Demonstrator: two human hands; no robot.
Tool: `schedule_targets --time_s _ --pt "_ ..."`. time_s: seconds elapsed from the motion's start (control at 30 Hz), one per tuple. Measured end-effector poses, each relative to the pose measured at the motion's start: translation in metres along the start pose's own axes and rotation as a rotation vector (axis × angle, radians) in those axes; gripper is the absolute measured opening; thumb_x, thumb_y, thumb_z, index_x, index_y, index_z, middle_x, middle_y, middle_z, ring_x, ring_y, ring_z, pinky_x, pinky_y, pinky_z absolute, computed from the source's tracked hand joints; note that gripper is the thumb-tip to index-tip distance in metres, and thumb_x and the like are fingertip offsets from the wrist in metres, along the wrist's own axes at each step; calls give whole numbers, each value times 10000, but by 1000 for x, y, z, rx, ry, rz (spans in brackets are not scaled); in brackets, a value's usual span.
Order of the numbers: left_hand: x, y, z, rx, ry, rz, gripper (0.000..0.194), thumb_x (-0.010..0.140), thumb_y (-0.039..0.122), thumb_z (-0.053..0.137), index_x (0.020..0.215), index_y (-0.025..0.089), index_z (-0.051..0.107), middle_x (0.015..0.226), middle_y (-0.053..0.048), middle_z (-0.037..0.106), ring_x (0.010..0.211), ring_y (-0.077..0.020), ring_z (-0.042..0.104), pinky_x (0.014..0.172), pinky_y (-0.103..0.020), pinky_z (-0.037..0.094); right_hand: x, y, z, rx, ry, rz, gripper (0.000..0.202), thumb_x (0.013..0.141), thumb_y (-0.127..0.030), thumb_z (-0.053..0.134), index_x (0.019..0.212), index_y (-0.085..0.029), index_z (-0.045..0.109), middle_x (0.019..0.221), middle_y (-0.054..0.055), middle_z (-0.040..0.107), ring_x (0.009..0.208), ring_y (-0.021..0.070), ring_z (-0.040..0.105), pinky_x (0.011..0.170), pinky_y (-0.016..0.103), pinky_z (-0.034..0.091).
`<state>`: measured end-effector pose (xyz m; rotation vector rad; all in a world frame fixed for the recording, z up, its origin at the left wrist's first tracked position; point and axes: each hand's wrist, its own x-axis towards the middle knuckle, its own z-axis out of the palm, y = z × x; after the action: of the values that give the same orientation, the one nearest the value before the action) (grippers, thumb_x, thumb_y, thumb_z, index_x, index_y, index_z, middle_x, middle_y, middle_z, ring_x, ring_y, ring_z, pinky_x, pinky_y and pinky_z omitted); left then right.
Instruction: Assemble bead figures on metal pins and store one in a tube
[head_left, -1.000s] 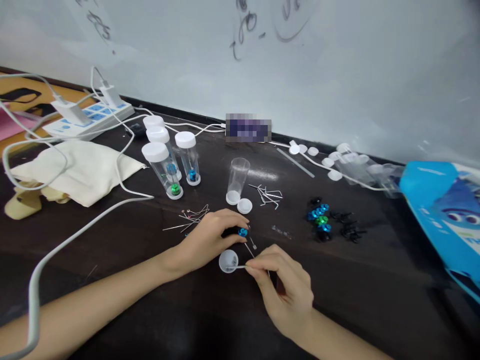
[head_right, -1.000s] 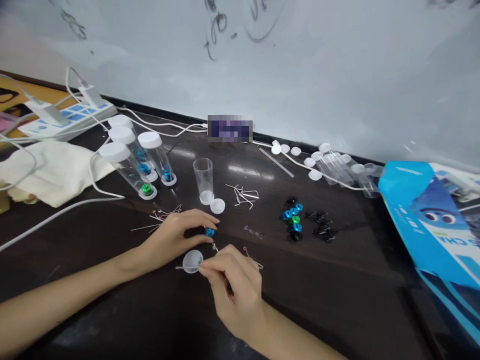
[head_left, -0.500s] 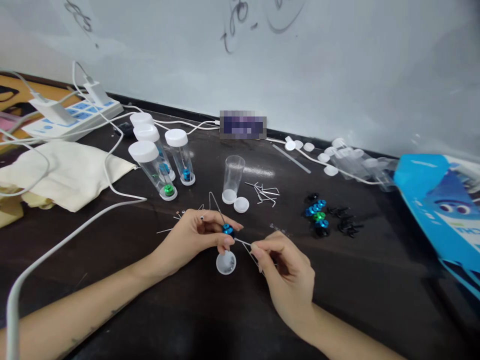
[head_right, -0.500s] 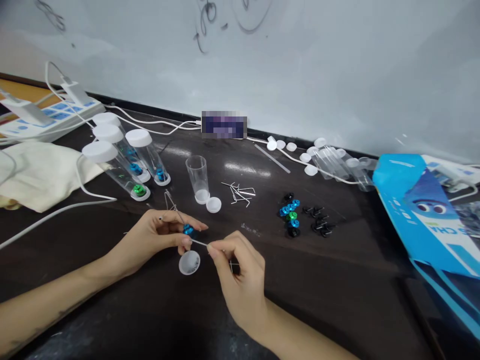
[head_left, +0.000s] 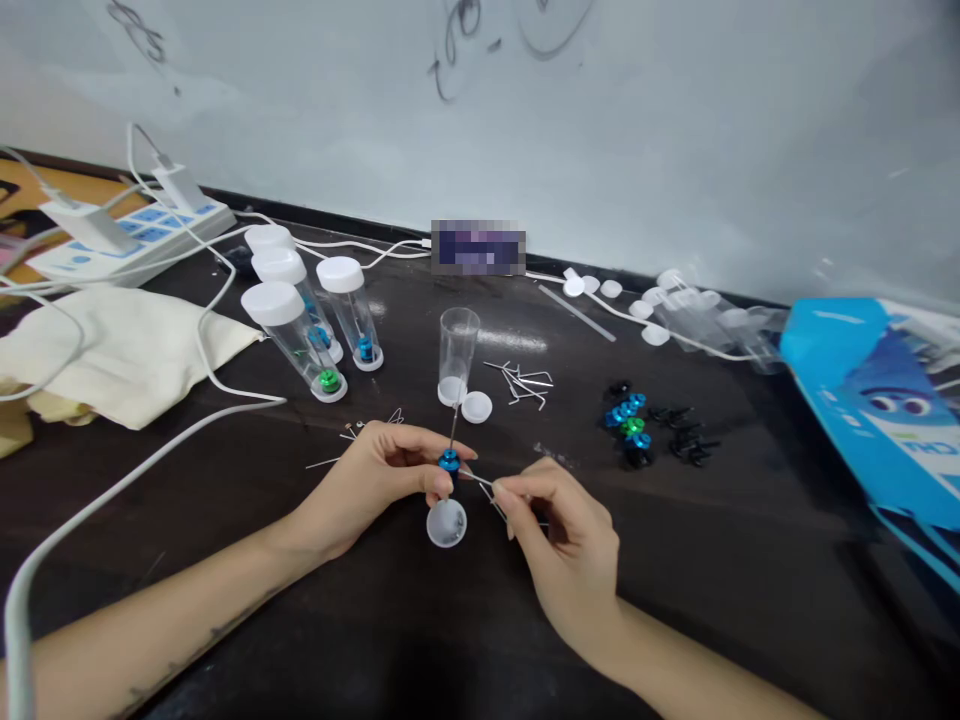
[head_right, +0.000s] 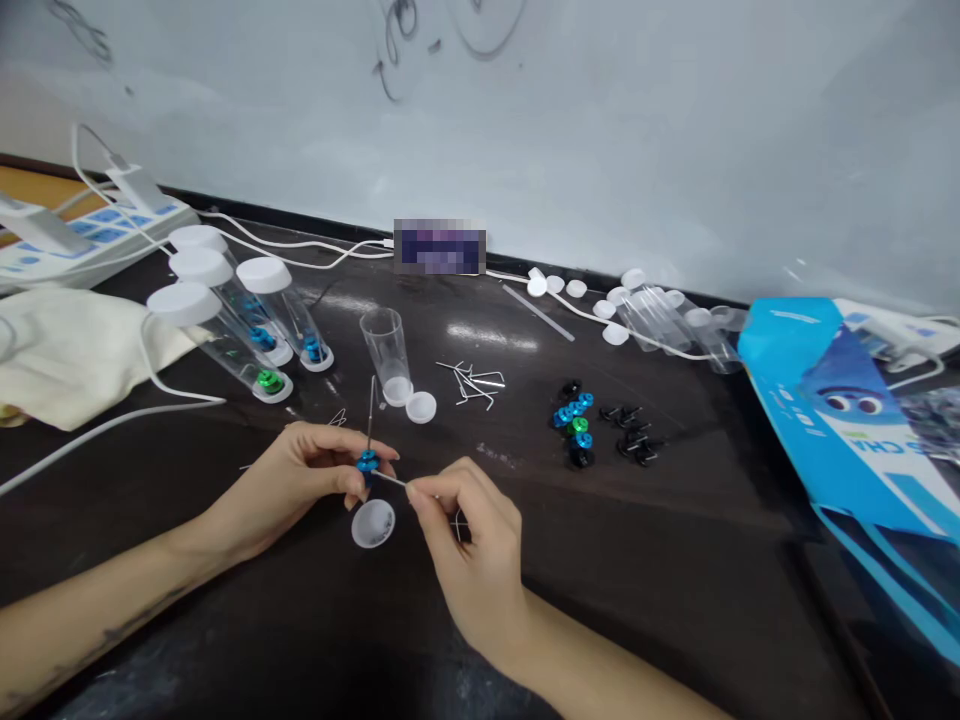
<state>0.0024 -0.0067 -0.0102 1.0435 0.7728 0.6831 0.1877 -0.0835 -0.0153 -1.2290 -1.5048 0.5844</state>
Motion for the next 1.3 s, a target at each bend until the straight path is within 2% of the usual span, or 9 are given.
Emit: schedule_targets --time_s 0.13,0.57,0.77,1.0,1.1,1.3 --pt "-1 1 2 22 8 16 135 690 123 800 817 166 783 846 -33 749 558 -61 584 576 -166 505 0 -1 0 5 -5 2 131 894 -104 601 818 -197 651 645 -33 509 581 114 486 540 256 381" --pt "-2 3 3 102 27 24 148 678 144 809 817 168 766 745 -17 715 539 -69 558 529 -169 478 0 -1 0 -5 -29 20 150 899 -117 588 790 -201 648 637 -30 502 589 127 482 551 270 379" --pt "-2 3 4 126 58 20 125 654 156 819 755 147 745 798 -42 732 505 -76 552 474 -182 475 0 -1 0 -10 -33 19 156 903 -117 580 789 -200 647 633 -27 500 581 130 476 540 272 367" --pt "-3 6 6 143 31 121 98 714 121 766 801 166 760 586 11 677 504 -89 587 540 -184 518 0 0 -1 -27 -31 8 151 901 -109 582 806 -205 648 635 -31 502 580 128 481 557 280 376" --pt "-3 8 5 162 21 141 83 764 118 723 820 160 767 631 -7 702 521 -94 608 558 -188 531 0 1 -1 -35 -30 -19 152 905 -113 577 806 -206 647 632 -29 500 576 131 483 549 281 379" --pt "-3 9 3 207 13 172 65 767 115 727 812 147 762 781 -44 735 534 -88 602 566 -196 528 -1 1 -3 -76 -60 -83 151 904 -90 566 855 -207 648 652 -21 512 587 133 496 553 284 400"
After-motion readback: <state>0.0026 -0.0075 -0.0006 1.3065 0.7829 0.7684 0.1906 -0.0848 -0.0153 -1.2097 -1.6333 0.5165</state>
